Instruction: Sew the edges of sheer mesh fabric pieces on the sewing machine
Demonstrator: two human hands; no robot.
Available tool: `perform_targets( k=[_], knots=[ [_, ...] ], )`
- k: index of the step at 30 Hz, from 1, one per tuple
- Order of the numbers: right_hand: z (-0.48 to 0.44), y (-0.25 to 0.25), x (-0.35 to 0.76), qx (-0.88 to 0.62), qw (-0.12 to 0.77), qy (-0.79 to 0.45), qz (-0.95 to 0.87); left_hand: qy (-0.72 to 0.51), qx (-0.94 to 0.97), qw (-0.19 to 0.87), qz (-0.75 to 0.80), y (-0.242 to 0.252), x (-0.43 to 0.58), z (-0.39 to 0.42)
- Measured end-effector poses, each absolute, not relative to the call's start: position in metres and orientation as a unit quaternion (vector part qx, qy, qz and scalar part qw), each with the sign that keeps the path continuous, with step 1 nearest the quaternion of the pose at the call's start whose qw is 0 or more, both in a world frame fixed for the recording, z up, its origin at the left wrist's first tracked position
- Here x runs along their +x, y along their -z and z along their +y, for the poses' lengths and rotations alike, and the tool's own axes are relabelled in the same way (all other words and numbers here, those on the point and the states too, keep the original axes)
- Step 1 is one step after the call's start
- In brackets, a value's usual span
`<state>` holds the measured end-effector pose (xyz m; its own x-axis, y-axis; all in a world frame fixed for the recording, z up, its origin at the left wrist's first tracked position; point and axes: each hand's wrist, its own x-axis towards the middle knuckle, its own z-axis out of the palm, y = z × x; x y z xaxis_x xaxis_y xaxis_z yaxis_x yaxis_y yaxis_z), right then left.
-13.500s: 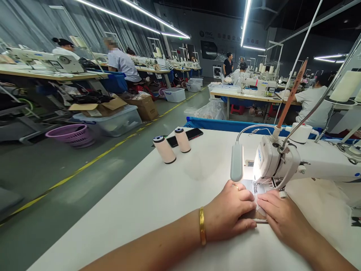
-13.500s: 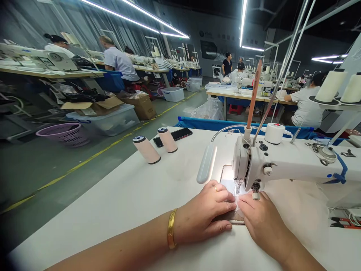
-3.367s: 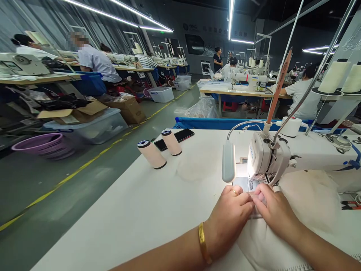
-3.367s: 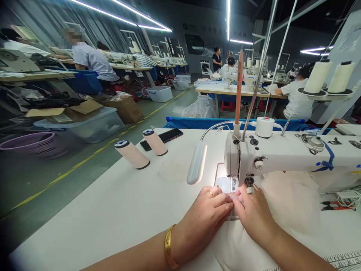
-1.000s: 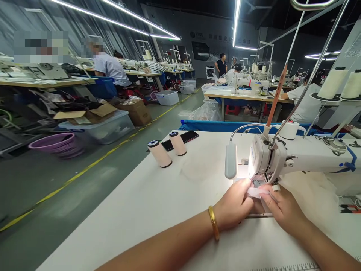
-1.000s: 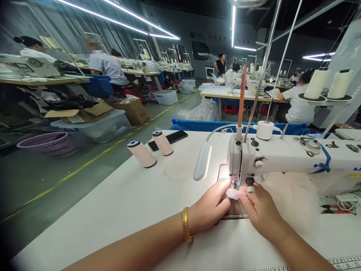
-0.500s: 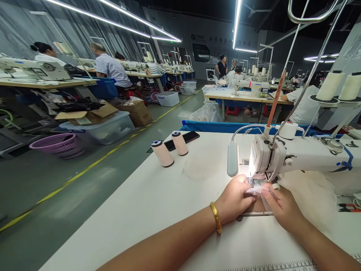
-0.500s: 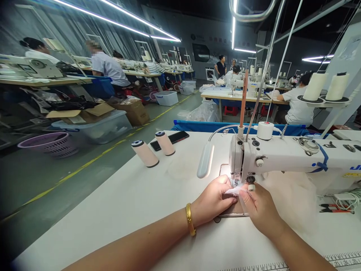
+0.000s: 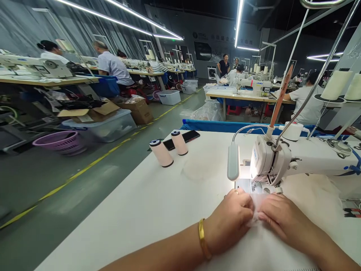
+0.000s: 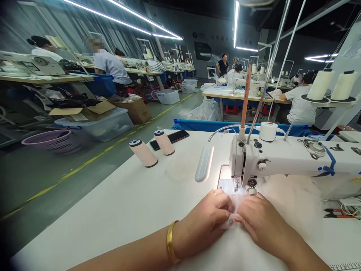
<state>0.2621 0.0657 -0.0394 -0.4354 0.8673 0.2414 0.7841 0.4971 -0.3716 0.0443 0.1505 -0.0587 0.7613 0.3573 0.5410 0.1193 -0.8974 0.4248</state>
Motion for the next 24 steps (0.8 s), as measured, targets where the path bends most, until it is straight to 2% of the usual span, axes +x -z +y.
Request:
perform_targets(
  k=[6, 24],
  knots=[
    [0.061, 0.032, 0.259, -0.504, 0.18, -0.103, -0.838, -0.314, 0.933, 0.141, 0.108, 0.056, 0.041, 0.143],
    [0.075, 0.05, 0.265, -0.556, 0.171, -0.025, -0.813, -0.29, 0.936, 0.117, 0.162, 0.062, 0.055, 0.171]
  ],
)
